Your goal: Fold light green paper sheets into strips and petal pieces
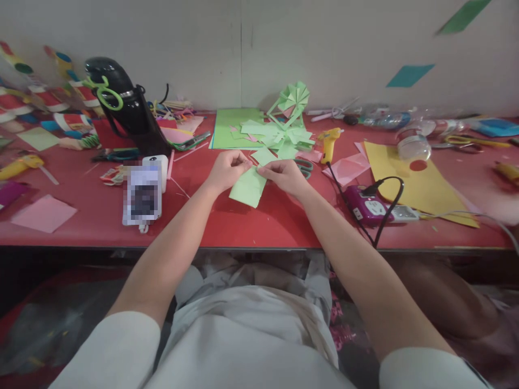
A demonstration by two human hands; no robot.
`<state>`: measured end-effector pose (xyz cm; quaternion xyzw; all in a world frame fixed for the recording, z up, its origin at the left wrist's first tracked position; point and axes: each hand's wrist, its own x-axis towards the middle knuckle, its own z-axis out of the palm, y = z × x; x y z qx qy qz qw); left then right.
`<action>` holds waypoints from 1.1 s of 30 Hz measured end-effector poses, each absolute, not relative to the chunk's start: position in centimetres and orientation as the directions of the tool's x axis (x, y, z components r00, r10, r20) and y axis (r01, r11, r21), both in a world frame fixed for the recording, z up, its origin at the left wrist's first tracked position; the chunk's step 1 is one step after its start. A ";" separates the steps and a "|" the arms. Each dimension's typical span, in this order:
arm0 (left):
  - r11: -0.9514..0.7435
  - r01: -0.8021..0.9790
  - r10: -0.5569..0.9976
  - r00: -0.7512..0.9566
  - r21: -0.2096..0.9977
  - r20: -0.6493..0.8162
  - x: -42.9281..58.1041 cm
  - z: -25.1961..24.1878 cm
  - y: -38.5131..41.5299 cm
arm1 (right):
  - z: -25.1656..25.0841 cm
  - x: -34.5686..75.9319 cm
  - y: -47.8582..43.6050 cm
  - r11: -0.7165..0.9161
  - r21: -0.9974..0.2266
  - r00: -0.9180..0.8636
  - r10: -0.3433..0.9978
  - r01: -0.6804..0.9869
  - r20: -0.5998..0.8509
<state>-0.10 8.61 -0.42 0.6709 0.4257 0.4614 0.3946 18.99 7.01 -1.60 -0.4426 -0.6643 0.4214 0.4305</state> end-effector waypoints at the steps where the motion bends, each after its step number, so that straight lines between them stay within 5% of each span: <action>1: -0.319 0.206 0.937 0.212 0.925 0.276 -0.1 -0.4 8.7 | -1.7 19.0 7.1 0.267 -0.939 -0.249 0.945 0.218 0.212; 18: -0.151 0.098 0.895 0.437 0.984 0.094 -1.7 -0.8 8.8 | -2.3 19.9 7.9 0.232 -0.963 -0.107 0.970 0.134 0.219; 24: -0.113 0.013 0.932 0.348 0.993 0.102 -1.4 -0.6 8.9 | -2.0 19.6 7.6 0.254 -0.967 -0.277 0.932 0.038 0.234; 29: 0.031 -0.110 0.928 0.372 0.993 0.012 -1.5 0.1 8.9 | -2.2 19.6 8.0 0.359 -0.927 -0.245 0.913 0.106 0.326; 33: -0.014 -0.116 0.928 0.368 0.993 0.056 -1.6 -0.1 8.9 | -2.4 19.6 8.2 0.375 -0.921 -0.218 0.912 0.103 0.347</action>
